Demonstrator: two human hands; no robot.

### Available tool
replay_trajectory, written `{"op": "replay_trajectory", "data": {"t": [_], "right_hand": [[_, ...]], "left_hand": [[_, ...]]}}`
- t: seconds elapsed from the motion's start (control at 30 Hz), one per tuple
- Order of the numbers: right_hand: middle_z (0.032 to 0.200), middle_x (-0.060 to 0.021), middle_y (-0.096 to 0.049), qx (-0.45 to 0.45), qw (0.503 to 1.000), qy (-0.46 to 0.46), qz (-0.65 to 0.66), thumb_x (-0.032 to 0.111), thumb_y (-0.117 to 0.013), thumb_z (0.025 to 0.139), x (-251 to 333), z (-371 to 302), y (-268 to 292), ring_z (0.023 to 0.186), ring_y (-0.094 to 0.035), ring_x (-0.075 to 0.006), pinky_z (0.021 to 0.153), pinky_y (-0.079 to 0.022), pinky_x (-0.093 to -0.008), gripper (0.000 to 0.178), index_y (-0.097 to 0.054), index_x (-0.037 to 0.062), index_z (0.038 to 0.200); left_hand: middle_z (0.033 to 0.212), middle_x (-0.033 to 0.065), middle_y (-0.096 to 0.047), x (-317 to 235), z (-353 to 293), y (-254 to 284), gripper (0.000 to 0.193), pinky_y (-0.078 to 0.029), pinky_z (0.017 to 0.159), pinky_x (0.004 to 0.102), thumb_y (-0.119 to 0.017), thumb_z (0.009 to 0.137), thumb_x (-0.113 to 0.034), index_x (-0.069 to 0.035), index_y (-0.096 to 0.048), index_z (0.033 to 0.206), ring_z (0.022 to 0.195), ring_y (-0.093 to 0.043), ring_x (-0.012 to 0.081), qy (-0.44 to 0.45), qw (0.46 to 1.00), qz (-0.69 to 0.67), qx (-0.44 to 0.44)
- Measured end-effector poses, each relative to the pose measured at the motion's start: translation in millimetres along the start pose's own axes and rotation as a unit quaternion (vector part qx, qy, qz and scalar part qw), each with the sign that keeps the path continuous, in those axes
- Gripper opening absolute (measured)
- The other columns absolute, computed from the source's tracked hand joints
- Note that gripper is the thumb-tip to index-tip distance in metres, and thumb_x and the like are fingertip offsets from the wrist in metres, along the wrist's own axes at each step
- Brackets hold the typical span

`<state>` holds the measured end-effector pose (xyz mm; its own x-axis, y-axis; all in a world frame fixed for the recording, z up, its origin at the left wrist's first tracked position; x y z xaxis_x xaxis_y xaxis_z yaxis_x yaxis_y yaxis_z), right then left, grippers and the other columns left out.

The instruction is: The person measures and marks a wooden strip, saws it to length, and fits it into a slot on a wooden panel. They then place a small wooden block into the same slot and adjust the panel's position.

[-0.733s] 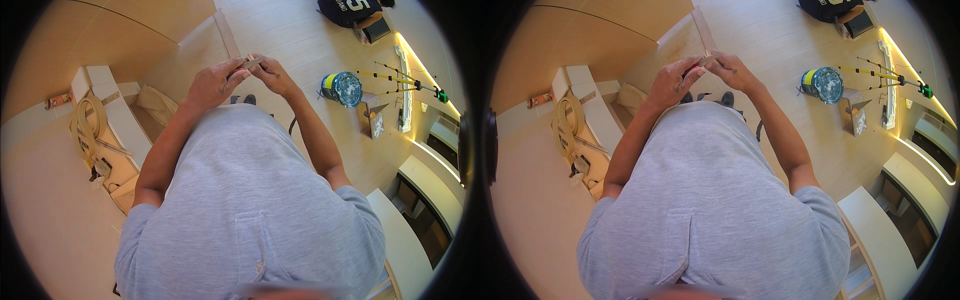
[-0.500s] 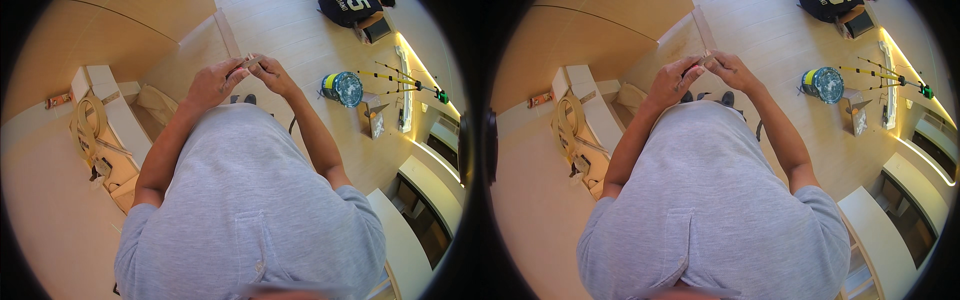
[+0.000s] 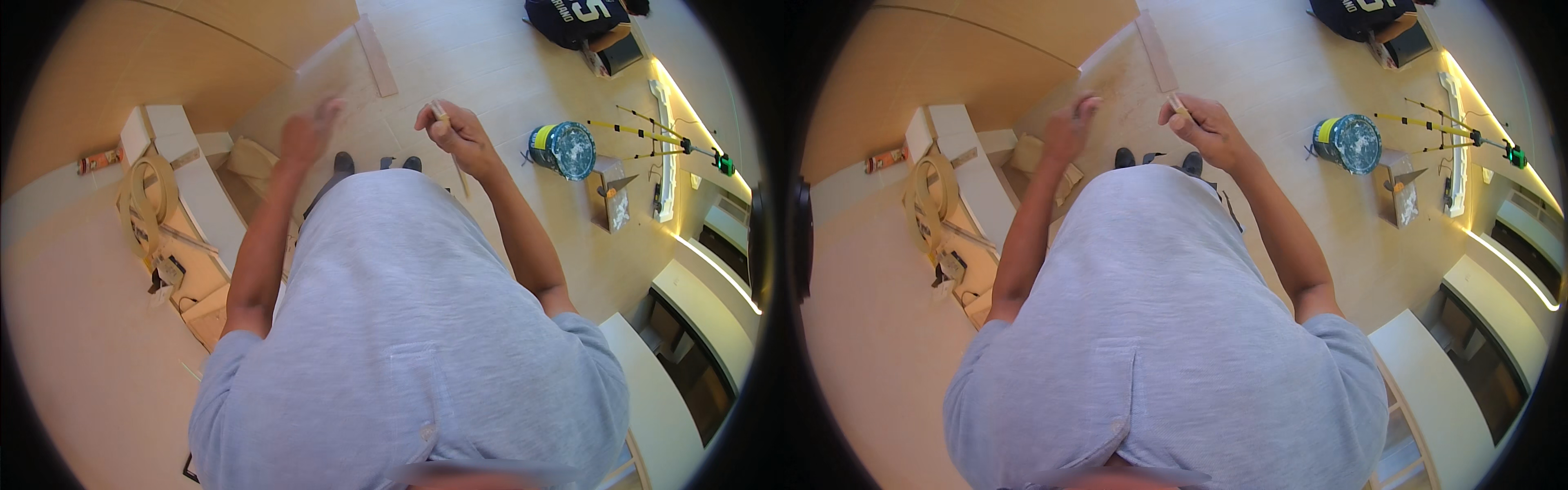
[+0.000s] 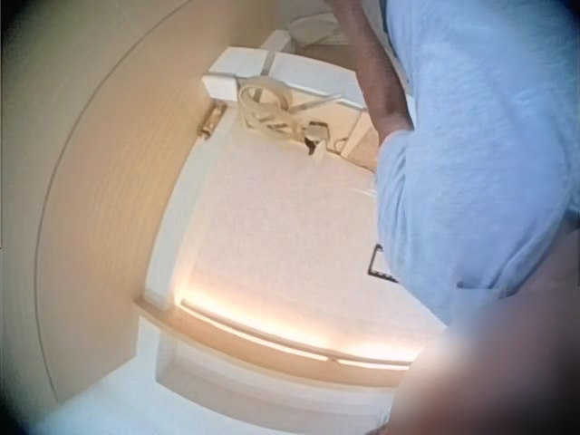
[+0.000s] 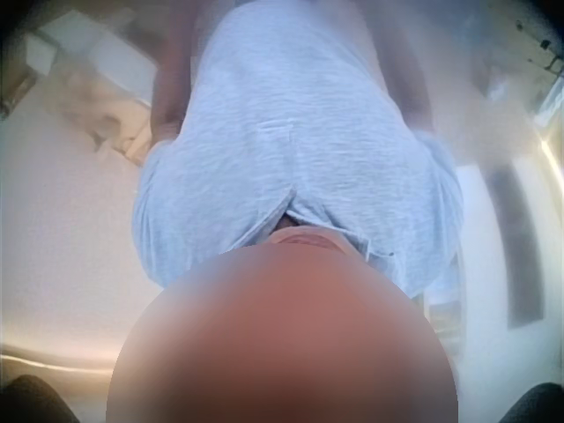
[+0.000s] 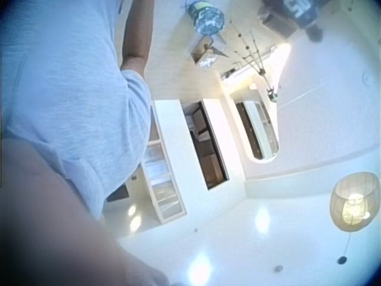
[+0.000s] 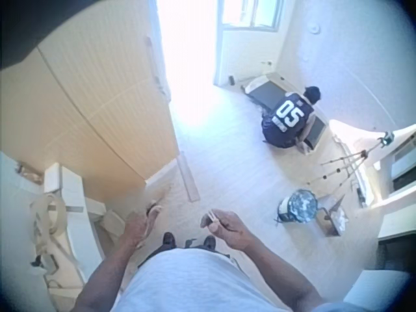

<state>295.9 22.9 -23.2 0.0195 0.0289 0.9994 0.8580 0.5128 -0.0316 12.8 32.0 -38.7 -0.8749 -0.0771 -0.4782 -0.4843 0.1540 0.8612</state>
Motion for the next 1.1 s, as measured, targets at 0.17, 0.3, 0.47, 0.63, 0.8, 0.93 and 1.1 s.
{"op": "replay_trajectory", "data": {"t": [0.17, 0.3, 0.47, 0.63, 0.8, 0.93, 1.1], "right_hand": [[0.079, 0.0022, -0.047, -0.028, 0.997, -0.07, -0.024, 0.067, -0.057, 0.101, 1.2, 1.0, 11.1, 0.074, -0.044, -0.011, 0.065, -0.037, -0.0286, 0.06, -0.065, 0.0071, 0.1], [0.083, -0.0016, -0.055, -0.035, 0.995, -0.077, -0.048, 0.065, -0.057, 0.102, -6.1, 11.6, 9.7, 0.079, -0.05, -0.0147, 0.07, -0.042, -0.0312, 0.06, -0.067, 0.0052, 0.104], [0.09, -0.0054, -0.063, -0.027, 0.996, 0.012, -0.089, 0.058, -0.059, 0.103, -2.2, 16.8, 10.0, 0.081, -0.054, -0.0177, 0.072, -0.046, -0.0339, 0.057, -0.069, 0.0036, 0.114], [0.087, -0.0053, -0.063, -0.029, 0.994, 0.022, -0.105, 0.059, -0.059, 0.102, 3.0, 15.7, 9.6, 0.079, -0.054, -0.017, 0.071, -0.045, -0.0332, 0.059, -0.069, 0.002, 0.114], [0.083, -0.0054, -0.06, -0.024, 0.993, 0.013, -0.119, 0.061, -0.06, 0.101, 2.5, 11.9, 12.2, 0.077, -0.053, -0.0161, 0.069, -0.045, -0.0329, 0.062, -0.068, 0.0005, 0.112], [0.079, -0.0045, -0.056, -0.007, 0.992, 0.045, -0.114, 0.061, -0.058, 0.102, 4.0, 10.2, 11.8, 0.073, -0.051, -0.016, 0.065, -0.043, -0.033, 0.061, -0.067, 0.0008, 0.109], [0.072, -0.0026, -0.047, 0.028, 0.989, 0.094, -0.113, 0.063, -0.055, 0.102, 17.5, -1.8, 11.4, 0.067, -0.044, -0.0135, 0.06, -0.037, -0.0316, 0.061, -0.062, 0.003, 0.099]], "left_hand": [[0.095, 0.0167, -0.073, -12.1, -0.6, 19.3, 0.043, -0.054, 0.076, 0.0454, -0.057, 0.105, -0.048, -0.012, -0.069, 0.126, 0.088, -0.07, 0.0381, -0.096, 0.979, -0.178, -0.016], [0.096, 0.0162, -0.073, -78.3, -17.1, 28.0, 0.043, -0.054, 0.077, 0.0395, -0.062, 0.105, -0.044, -0.006, -0.071, 0.123, 0.085, -0.07, 0.0326, -0.216, 0.955, -0.193, 0.062], [0.094, 0.0171, -0.073, -108.8, -18.0, 41.3, 0.044, -0.054, 0.074, 0.0421, -0.063, 0.104, -0.045, -0.007, -0.07, 0.123, 0.082, -0.07, 0.0355, -0.229, 0.96, -0.146, 0.068], [0.092, 0.0173, -0.072, -105.4, -16.9, 36.6, 0.043, -0.054, 0.072, 0.0431, -0.064, 0.103, -0.045, -0.007, -0.07, 0.122, 0.082, -0.069, 0.0366, -0.231, 0.963, -0.126, 0.058], [0.087, 0.012, -0.071, -110.3, -18.5, 38.4, 0.044, -0.053, 0.07, 0.0453, -0.057, 0.104, -0.052, -0.01, -0.069, 0.111, 0.079, -0.069, 0.0339, -0.228, 0.965, -0.111, 0.063], [0.092, 0.0172, -0.072, -98.1, -21.4, 26.3, 0.041, -0.054, 0.075, 0.0447, -0.063, 0.103, -0.044, -0.009, -0.07, 0.122, 0.084, -0.069, 0.0365, -0.218, 0.967, -0.111, 0.074], [0.098, 0.0177, -0.073, -13.6, -11.7, -6.6, 0.042, -0.055, 0.079, 0.0449, -0.056, 0.106, -0.046, -0.01, -0.07, 0.124, 0.087, -0.07, 0.0356, -0.042, 0.999, -0.01, -0.028]]}}
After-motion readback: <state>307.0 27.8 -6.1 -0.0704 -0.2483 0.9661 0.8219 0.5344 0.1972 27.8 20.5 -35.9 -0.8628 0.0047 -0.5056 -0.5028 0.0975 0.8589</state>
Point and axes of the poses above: each hand's wrist, its own z-axis towards the middle knuckle, its own y-axis out of the back of the hand, x = y × z, the point moved 2 cm from there along z, towards the middle knuckle
